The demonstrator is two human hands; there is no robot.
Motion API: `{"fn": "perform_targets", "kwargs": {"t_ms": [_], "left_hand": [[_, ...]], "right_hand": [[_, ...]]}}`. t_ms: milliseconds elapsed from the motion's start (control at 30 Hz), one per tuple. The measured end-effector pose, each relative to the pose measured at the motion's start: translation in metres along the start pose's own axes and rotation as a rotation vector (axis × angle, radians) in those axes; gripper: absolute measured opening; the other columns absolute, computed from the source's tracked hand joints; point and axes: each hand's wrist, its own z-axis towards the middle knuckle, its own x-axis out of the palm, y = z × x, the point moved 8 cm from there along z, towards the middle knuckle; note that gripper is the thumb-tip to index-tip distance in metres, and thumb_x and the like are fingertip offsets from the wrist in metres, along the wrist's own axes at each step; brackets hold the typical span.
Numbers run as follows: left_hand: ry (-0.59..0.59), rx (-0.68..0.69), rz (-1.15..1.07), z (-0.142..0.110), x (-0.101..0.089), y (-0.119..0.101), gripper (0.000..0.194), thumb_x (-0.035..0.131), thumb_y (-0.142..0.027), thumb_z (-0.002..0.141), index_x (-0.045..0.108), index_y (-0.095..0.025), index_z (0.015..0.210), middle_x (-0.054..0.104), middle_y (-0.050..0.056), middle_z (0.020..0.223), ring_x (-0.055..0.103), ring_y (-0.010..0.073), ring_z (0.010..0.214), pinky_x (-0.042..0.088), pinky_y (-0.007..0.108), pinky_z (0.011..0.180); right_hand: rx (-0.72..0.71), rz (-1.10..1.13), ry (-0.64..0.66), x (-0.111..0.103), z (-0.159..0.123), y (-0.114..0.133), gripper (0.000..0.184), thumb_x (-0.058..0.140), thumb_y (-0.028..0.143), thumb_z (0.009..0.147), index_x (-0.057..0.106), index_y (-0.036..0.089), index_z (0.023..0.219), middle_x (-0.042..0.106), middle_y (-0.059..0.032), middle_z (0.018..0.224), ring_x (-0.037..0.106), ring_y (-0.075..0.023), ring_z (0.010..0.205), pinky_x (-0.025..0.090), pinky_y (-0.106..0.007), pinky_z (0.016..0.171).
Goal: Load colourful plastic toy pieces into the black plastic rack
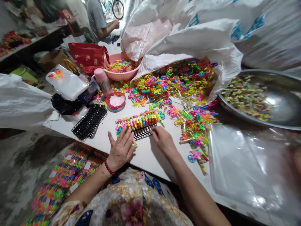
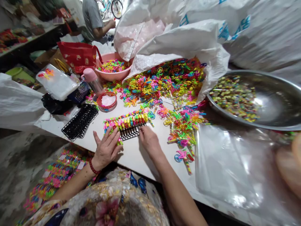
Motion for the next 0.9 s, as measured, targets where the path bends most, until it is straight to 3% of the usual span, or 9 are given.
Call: {"fn": "perform_targets", "kwargs": {"t_ms": [100,233,400,567,700,800,900], "left_hand": [[0.006,0.048,-0.019,0.004,0.002,-0.002,0.049,0.056,-0.033,0.095,0.048,-0.019,0.142,0.057,0.014,0.142,0.044,0.0314,0.140,-0.008,0.065,0.119],[0.028,0.092,-0.023,0.008,0.007,-0.004,0.044,0.056,-0.028,0.095,0.052,-0.016,0.137,0.057,0.015,0.142,0.048,0.0277,0.138,0.004,0.060,0.122],[0.059,0.113,-0.022,0.006,0.010,-0.002,0.044,0.053,-0.025,0.095,0.051,-0.014,0.138,0.053,0.017,0.145,0.046,0.0268,0.139,0.019,0.054,0.122],[0.032,0.116,-0.041,0.006,0.012,0.000,0.047,0.052,-0.023,0.094,0.049,-0.013,0.141,0.054,0.017,0.145,0.047,0.0274,0.139,0.025,0.053,0.120],[0.034,0.110,-0.059,0.007,0.012,0.001,0.059,0.052,-0.023,0.094,0.036,-0.012,0.150,0.053,0.017,0.145,0.045,0.0263,0.140,0.026,0.050,0.120],[0.032,0.109,-0.075,0.007,0.011,0.002,0.066,0.050,-0.024,0.095,0.024,-0.010,0.155,0.052,0.018,0.146,0.044,0.0256,0.141,0.027,0.049,0.120],[0.034,0.100,-0.087,0.007,0.013,0.003,0.071,0.050,-0.024,0.095,0.018,-0.008,0.156,0.051,0.020,0.146,0.043,0.0260,0.142,0.028,0.050,0.119]], "right_hand": [[0.151,-0.261,-0.112,-0.029,0.017,-0.039,0.014,0.054,0.023,0.089,0.062,0.016,0.099,0.060,-0.0130,0.100,0.056,-0.0242,0.088,0.046,-0.035,0.078],[0.216,-0.351,-0.070,-0.030,0.034,-0.061,0.013,0.051,0.023,0.091,0.062,0.017,0.088,0.057,-0.0094,0.093,0.052,-0.0203,0.081,0.042,-0.031,0.074],[0.218,-0.352,-0.160,-0.043,0.019,-0.064,0.017,0.044,0.022,0.091,0.060,0.016,0.091,0.060,-0.0109,0.089,0.053,-0.0220,0.080,0.041,-0.033,0.073],[0.189,-0.080,-0.181,-0.052,-0.008,-0.042,0.019,0.050,0.033,0.089,0.062,0.019,0.094,0.067,-0.0089,0.085,0.059,-0.0214,0.074,0.045,-0.033,0.072],[0.250,0.356,-0.154,-0.025,-0.021,-0.014,0.029,0.064,0.047,0.082,0.067,0.019,0.091,0.065,-0.0022,0.074,0.055,-0.0160,0.061,0.044,-0.029,0.060],[0.409,0.748,-0.047,0.020,-0.028,0.000,0.035,0.078,0.050,0.069,0.064,0.019,0.080,0.059,0.0020,0.063,0.049,-0.0128,0.055,0.041,-0.026,0.052],[0.559,1.018,0.047,0.056,-0.033,0.014,0.040,0.088,0.043,0.056,0.058,0.021,0.072,0.059,0.0043,0.061,0.051,-0.0122,0.056,0.044,-0.025,0.054]]}}
